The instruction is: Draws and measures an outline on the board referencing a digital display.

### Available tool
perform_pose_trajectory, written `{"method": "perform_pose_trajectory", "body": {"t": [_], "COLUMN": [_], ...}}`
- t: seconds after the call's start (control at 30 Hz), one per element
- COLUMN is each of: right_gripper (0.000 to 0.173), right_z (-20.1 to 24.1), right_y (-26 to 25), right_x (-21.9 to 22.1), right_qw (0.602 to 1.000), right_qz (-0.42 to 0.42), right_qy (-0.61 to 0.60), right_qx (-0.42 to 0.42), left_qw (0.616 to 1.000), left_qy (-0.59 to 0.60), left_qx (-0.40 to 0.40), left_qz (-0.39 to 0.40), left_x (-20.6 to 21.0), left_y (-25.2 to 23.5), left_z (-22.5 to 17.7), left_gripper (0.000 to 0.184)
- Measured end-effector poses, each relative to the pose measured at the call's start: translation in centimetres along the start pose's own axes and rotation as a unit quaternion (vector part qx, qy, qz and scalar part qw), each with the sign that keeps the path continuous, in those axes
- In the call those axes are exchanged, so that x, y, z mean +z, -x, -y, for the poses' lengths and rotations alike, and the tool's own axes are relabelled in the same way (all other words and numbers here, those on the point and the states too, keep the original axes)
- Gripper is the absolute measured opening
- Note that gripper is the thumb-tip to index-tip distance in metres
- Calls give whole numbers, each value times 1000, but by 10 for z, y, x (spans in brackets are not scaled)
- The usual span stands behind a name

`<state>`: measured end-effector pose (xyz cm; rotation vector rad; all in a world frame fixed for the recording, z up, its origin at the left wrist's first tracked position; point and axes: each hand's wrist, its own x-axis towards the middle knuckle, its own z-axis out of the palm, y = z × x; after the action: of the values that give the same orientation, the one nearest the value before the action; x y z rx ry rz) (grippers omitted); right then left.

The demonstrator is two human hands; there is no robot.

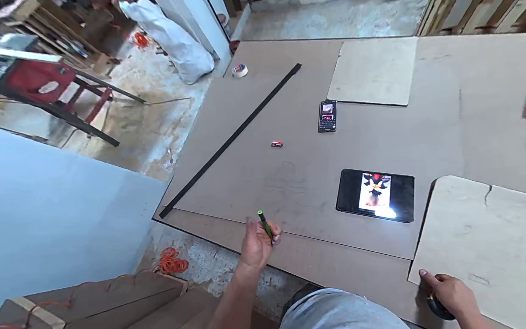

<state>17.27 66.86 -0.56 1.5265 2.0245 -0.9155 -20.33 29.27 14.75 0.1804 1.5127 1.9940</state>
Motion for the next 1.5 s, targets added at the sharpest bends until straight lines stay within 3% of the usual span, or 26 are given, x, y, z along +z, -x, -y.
{"method": "perform_pose_trajectory", "body": {"t": [0.23, 0.47, 0.73, 0.93, 1.2, 1.5], "right_gripper": [64, 65, 63, 63, 60, 60], "right_z": [5, 10, 16, 17, 21, 17], "right_y": [2, 5, 14, 16, 22, 23], "right_x": [-3, -6, -16, -16, -15, -12], "right_qw": [1000, 999, 999, 999, 1000, 999], "right_qz": [9, 21, 41, 43, 28, 20], "right_qy": [10, 24, 26, 17, -9, -22], "right_qx": [-12, -22, -14, -7, 7, 24], "left_qw": [994, 995, 987, 990, 991, 990], "left_qy": [35, -87, -101, -83, -70, -79], "left_qx": [68, 41, 128, 102, 68, 52], "left_qz": [77, -28, -10, 58, 97, 107], "left_x": [35, 62, 65, 48, 42, 44], "left_y": [34, 71, 79, 66, 48, 30], "left_z": [-22, -32, -36, -33, -32, -35], "left_gripper": [73, 42, 24, 67, 77, 66]}}
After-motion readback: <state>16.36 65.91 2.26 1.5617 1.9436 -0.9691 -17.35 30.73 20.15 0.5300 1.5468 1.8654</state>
